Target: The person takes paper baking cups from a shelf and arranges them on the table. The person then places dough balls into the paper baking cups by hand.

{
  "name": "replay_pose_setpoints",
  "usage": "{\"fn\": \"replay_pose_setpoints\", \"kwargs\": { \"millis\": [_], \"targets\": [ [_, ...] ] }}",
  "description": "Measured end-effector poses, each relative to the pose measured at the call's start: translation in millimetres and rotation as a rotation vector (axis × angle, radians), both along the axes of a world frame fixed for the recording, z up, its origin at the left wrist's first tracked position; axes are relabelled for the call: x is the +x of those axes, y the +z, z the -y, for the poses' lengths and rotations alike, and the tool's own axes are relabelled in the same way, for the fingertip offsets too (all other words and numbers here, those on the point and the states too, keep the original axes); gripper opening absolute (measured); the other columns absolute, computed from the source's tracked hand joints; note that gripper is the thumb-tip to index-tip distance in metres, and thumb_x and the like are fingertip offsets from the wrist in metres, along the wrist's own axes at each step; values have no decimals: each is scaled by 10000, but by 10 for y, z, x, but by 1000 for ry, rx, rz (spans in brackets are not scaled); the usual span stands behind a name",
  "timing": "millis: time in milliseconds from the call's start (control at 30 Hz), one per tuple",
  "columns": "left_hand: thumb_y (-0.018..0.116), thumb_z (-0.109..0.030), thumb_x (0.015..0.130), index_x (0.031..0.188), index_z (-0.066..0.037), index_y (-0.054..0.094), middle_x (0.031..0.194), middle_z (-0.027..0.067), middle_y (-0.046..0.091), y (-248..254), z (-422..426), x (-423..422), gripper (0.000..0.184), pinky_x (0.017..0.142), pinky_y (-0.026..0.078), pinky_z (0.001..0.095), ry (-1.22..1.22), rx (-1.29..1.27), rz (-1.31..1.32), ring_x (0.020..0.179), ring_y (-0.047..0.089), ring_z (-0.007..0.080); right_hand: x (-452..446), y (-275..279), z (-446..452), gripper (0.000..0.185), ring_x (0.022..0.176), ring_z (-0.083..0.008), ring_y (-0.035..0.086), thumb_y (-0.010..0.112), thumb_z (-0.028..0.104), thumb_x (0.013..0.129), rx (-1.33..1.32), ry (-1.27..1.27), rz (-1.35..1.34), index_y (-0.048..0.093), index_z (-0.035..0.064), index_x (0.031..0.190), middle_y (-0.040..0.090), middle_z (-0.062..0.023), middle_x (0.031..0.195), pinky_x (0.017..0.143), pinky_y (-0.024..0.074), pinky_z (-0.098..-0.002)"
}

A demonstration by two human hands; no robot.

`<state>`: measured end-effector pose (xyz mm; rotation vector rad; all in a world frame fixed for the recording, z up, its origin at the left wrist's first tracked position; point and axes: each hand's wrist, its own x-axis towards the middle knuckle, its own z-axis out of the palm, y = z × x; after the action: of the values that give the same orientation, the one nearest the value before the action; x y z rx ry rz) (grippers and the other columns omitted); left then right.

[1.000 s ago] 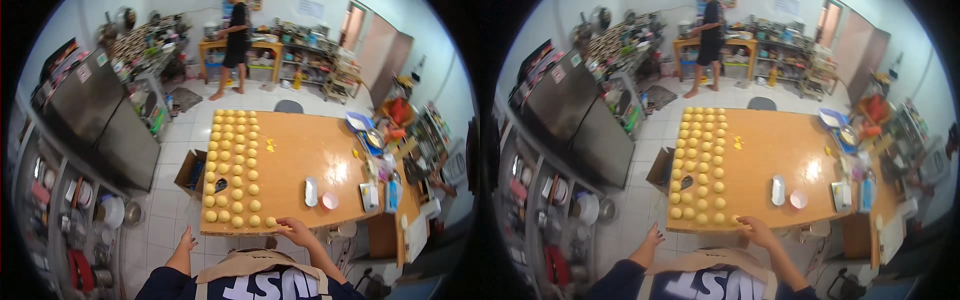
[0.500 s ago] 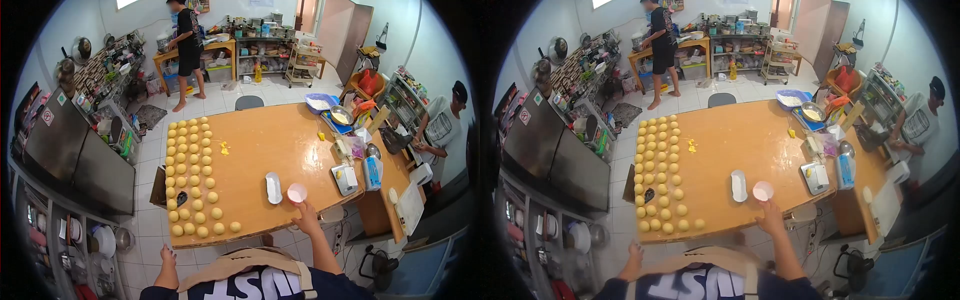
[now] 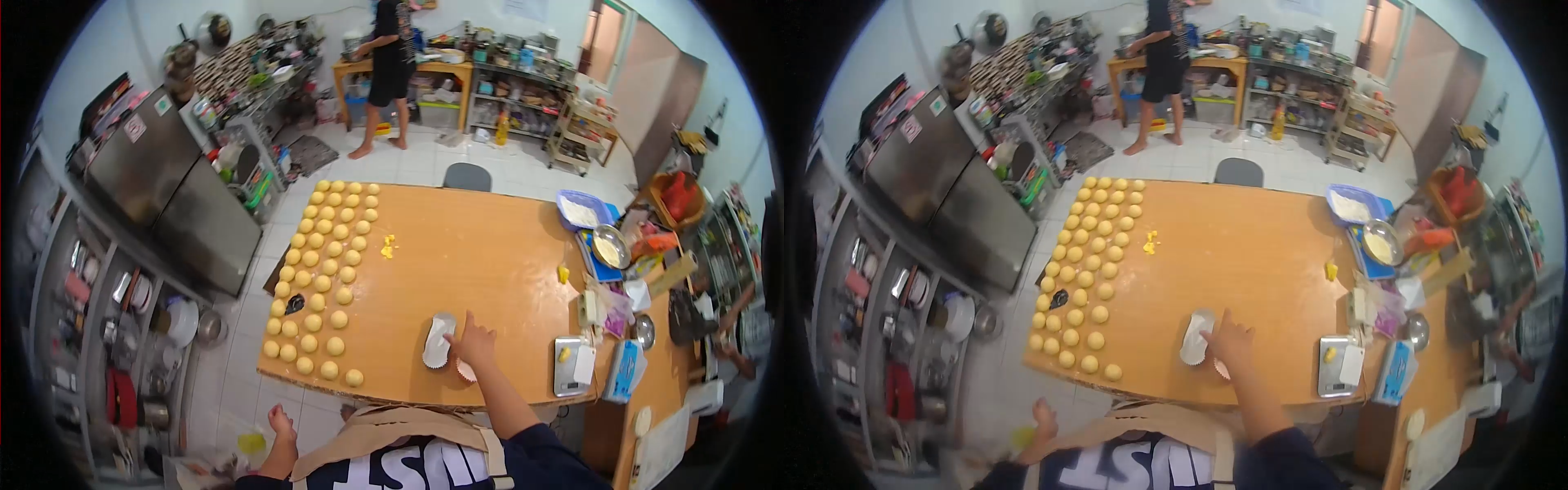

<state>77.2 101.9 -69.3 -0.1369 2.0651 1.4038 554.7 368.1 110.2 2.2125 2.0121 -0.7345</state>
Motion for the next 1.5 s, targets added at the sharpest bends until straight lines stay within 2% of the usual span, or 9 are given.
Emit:
{"fn": "replay_pose_setpoints", "kwargs": {
  "millis": [267, 333, 400, 500, 600, 833, 1033, 1333, 1500],
  "targets": [
    [685, -167, 828, 1082, -14, 566, 1017, 103, 595, -22, 523, 311, 320, 812, 467, 334, -58, -154, -404, 936, 563, 221, 154, -816, -601, 678, 753, -311, 633, 635, 101, 736, 216, -80, -403, 341, 45, 1345, 647, -161, 837, 711, 495, -416],
    [692, -160, 813, 1070, -19, 572, 1014, 125, 595, -14, 601, 330, 317, 813, 471, 347, -77, -237, -551, 933, 570, 241, 566, -767, -734, 698, 935, -319, 632, 622, 34, 715, 149, -212, -567, 331, 20, 1349, 632, -201, 1017, 818, 509, -366],
    [693, -147, 797, 1069, -26, 575, 1021, 145, 592, 19, 651, 310, 320, 825, 467, 366, -154, -304, -689, 941, 570, 270, 1139, -843, -801, 644, 878, -284, 618, 587, 0, 736, 282, -354, -738, 339, 8, 1331, 591, -203, 1023, 772, 503, -333],
    [688, -120, 772, 1080, -41, 572, 1051, 164, 580, 135, 583, 322, 339, 869, 444, 397, -314, -358, -861, 985, 553, 315, 1852, -805, -690, 705, 929, -340, 599, 648, 60, 756, 346, -492, -622, 300, 12, 1368, 557, -238, 1116, 834, 472, -411],
    [684, -101, 756, 1087, -58, 569, 1087, 164, 563, 258, 316, 331, 353, 926, 406, 411, -384, -343, -951, 1057, 516, 332, 1670, -29, -297, 693, 1070, -372, 531, 682, 148, 780, 509, -422, 68, 338, 17, 1368, 508, -253, 1224, 912, 414, -472],
    [682, -87, 760, 1121, -71, 547, 1174, 159, 504, 629, -530, 198, 386, 990, 358, 422, -426, -173, -990, 1152, 454, 337, 857, -240, 507, 671, 1353, -394, 267, 641, 276, 830, 462, 168, -18, 368, 8, 1381, 309, -204, 1461, 1097, 223, -494],
    [691, -81, 752, 1138, -68, 528, 1179, 163, 497, 605, -685, -132, 419, 996, 356, 425, -502, -141, -1002, 1164, 446, 339, 300, -679, 957, 610, 1395, -408, 143, 527, 325, 876, 410, -6, 36, 381, 54, 1402, 166, -168, 1533, 1115, 115, -531],
    [684, -68, 749, 1131, -46, 513, 1175, 163, 498, 581, -516, -944, 419, 982, 361, 429, -567, -187, -999, 1151, 450, 340, 254, -684, 860, 192, 982, -299, 544, 595, 180, 791, 843, 31, 17, 643, 83, 949, 630, -72, 1013, 912, 354, -440],
    [691, -69, 748, 1139, -42, 507, 1170, 166, 499, 409, -358, -1420, 433, 987, 359, 426, -601, -186, -1017, 1150, 453, 343, 258, -637, 553, 114, 884, -272, 553, 666, 174, 748, 652, -113, 185, 606, 98, 808, 608, -58, 875, 846, 376, -441]
  ]
}}
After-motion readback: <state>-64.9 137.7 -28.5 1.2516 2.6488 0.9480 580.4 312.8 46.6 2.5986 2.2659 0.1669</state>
